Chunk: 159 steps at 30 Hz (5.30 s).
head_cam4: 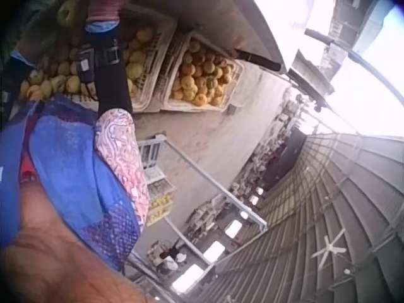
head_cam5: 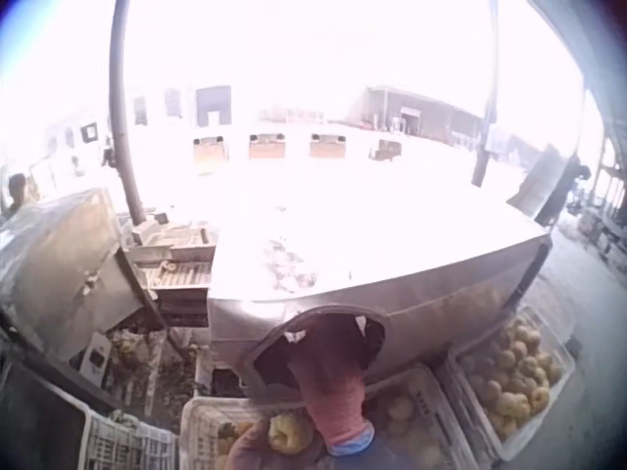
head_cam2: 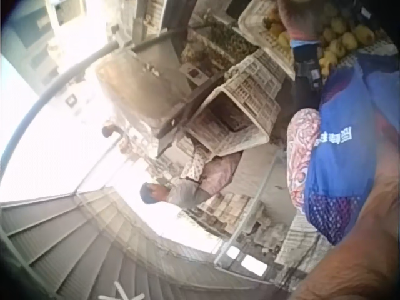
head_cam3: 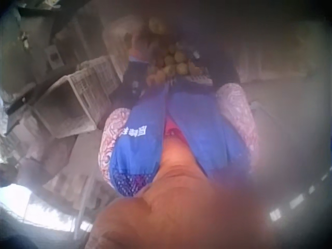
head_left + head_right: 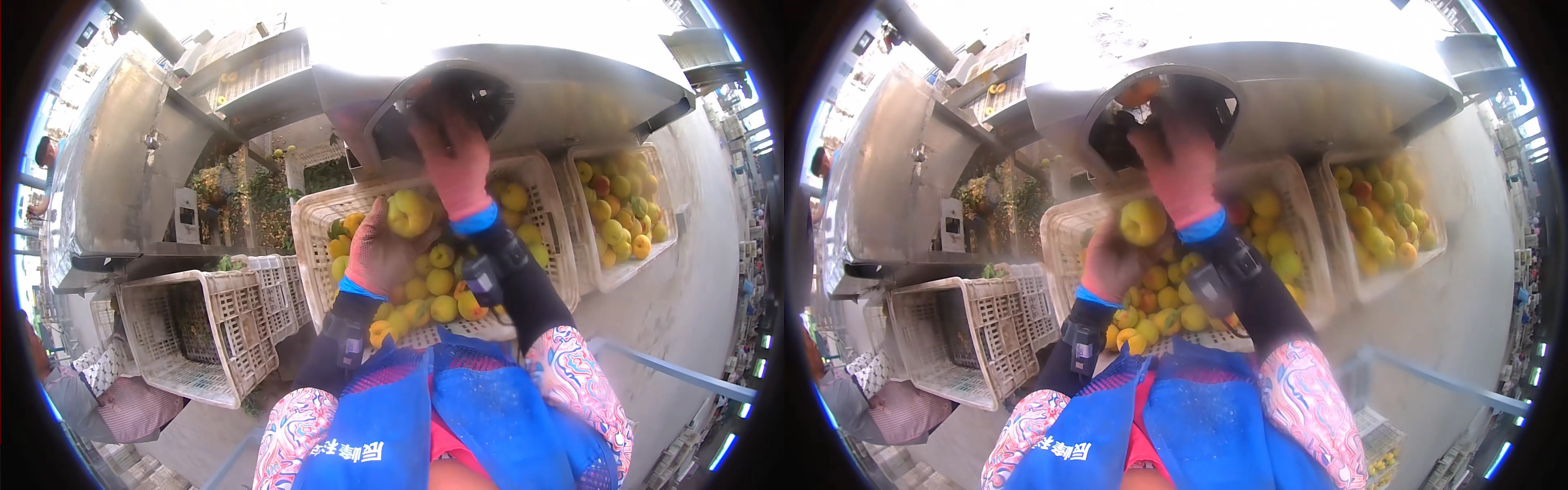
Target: Sorting peaches from a plastic crate into a processing or grading machine.
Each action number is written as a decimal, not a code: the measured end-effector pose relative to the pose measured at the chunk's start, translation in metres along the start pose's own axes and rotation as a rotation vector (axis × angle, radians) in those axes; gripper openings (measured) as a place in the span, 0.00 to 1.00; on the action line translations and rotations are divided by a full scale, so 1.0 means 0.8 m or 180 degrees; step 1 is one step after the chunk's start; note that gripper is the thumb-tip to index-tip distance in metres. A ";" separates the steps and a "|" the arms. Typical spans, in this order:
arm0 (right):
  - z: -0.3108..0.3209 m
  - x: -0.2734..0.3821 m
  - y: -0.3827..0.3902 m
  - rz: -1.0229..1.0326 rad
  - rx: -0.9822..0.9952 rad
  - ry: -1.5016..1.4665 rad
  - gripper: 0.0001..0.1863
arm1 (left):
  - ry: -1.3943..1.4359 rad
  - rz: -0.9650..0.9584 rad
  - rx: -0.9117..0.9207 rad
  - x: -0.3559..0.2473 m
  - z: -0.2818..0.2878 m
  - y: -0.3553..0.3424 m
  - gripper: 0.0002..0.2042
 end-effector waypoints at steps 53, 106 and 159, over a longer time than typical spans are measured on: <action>0.007 -0.013 0.027 0.0043 0.0139 0.0871 0.26 | -0.0401 -0.0206 0.0188 0.017 0.007 0.017 0.36; 0.006 -0.031 0.050 0.0865 0.0024 0.0665 0.49 | -0.2960 -0.0572 -0.0242 0.003 0.031 -0.002 0.27; -0.010 -0.169 0.220 -0.0694 0.3781 0.1311 0.39 | -0.0674 0.0135 -0.1155 0.034 0.117 0.102 0.19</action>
Point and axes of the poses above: each hand's wrist, its own y-axis away from the middle knuckle, its own z-axis out of the back of the hand, x = y × z, the point moved 2 cm from there along -y, towards the middle knuckle, and after that the axes turned 2 degrees about z, right-handed, at the moved point
